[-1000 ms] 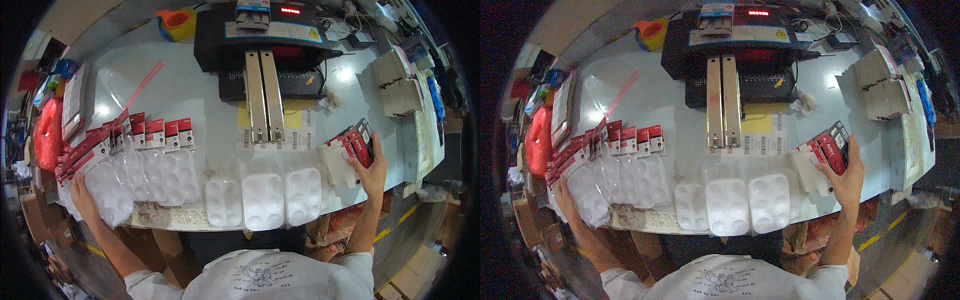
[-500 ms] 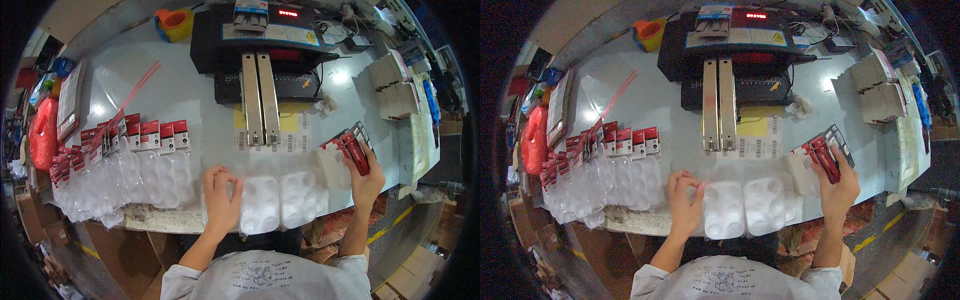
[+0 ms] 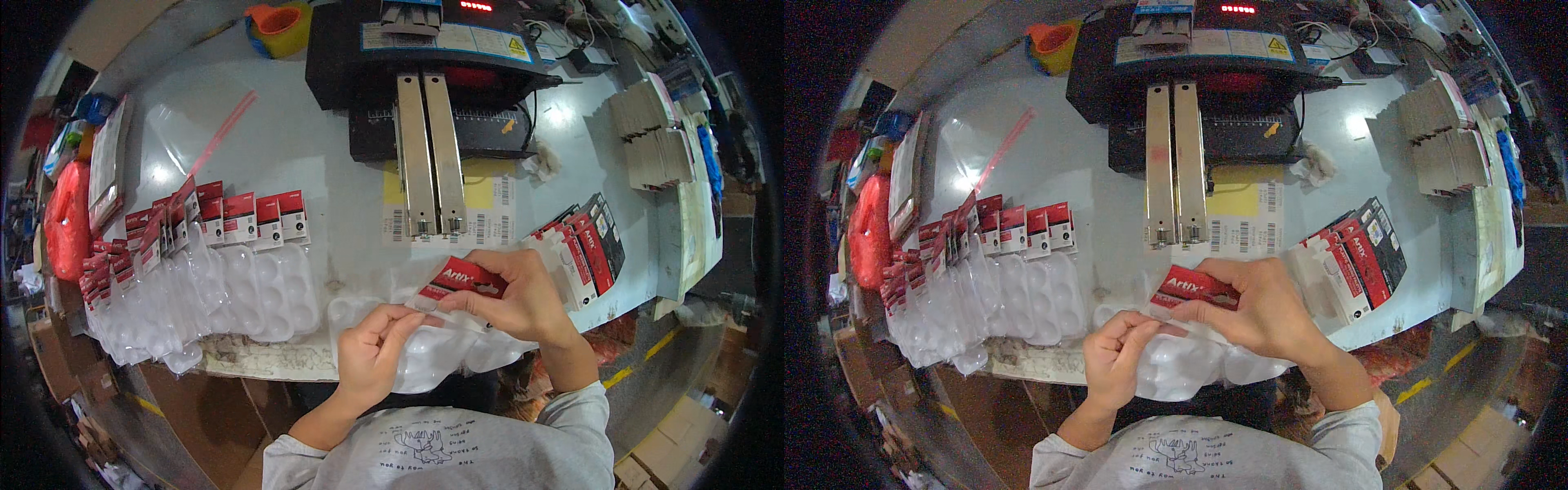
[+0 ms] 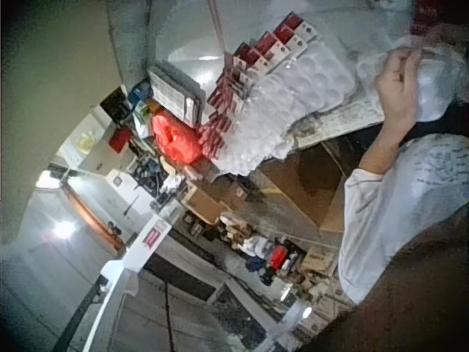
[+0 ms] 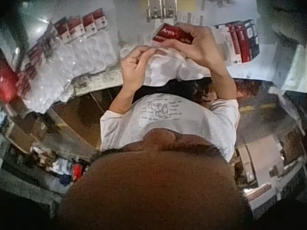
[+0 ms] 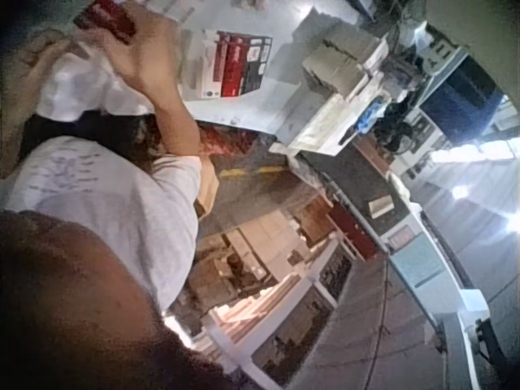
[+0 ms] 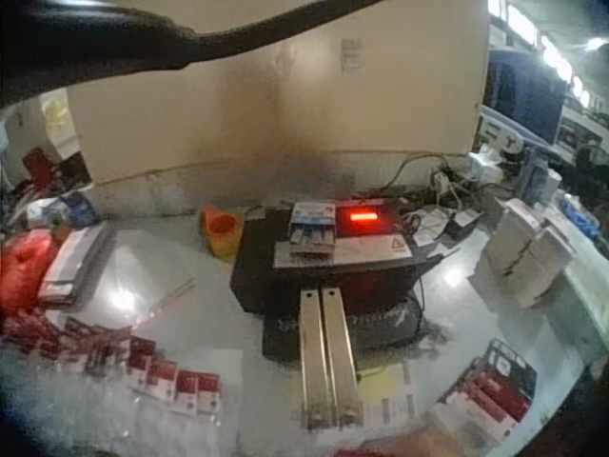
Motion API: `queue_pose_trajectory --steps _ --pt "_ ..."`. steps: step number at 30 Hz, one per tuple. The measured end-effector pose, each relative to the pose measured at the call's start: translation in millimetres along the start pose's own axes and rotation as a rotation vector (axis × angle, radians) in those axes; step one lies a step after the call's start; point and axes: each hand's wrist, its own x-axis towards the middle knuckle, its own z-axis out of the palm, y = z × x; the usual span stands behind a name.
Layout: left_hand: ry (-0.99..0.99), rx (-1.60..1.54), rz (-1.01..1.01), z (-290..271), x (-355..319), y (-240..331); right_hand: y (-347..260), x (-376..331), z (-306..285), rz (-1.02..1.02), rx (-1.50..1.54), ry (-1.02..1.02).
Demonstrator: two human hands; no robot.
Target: The person unpacks a cardboard box and removes stacks of white plastic mixing palettes. They place each palette into a clear plastic sleeve and attach a red Artix label, then set the packaged units aside on the table. The process repeats for multiple palettes.
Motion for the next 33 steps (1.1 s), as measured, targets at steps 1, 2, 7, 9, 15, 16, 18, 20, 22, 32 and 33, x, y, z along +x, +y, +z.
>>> queue_pose_trajectory --steps 1,2,7,9,15,16,18,20,22,32,33 --pt "0.007 0.039 -0.013 -0.2 0.5 0.3 0.6 -0.1 -0.3 -0.022 -0.020 -0.007" --pt "0.013 0.068 -0.024 -0.1 0.5 0.1 1.2 -0.5 -0.7 -0.044 -0.039 -0.015" --pt "0.041 0.198 0.010 2.0 1.1 -5.3 3.1 1.9 -4.5 -0.169 -0.150 -0.058" --pt "0.029 0.250 0.014 3.2 1.3 -6.9 5.6 1.3 -7.7 -0.232 -0.268 -0.054" --pt "0.210 0.149 0.086 0.1 3.8 -11.6 27.1 -9.3 -15.6 -0.055 -0.017 0.185" --pt "0.258 0.114 0.073 -1.3 4.3 -13.2 32.0 -13.5 -15.7 0.126 -0.053 0.063" --pt "0.257 0.120 0.083 -3.4 4.2 -17.1 43.2 -19.2 -8.9 0.176 0.260 -0.058" --pt "0.256 0.140 0.089 -4.1 3.2 -21.4 53.5 -24.5 -0.5 0.223 0.501 -0.102" --pt "0.259 0.183 0.094 -4.2 2.2 -24.8 60.9 -28.8 3.8 0.195 0.498 -0.117" --pt "0.358 0.355 0.062 4.4 62.7 -37.2 63.7 30.3 5.1 0.243 0.690 0.072" --pt "0.358 0.342 0.070 4.2 67.2 -36.0 65.9 34.9 3.7 0.179 0.724 0.067"
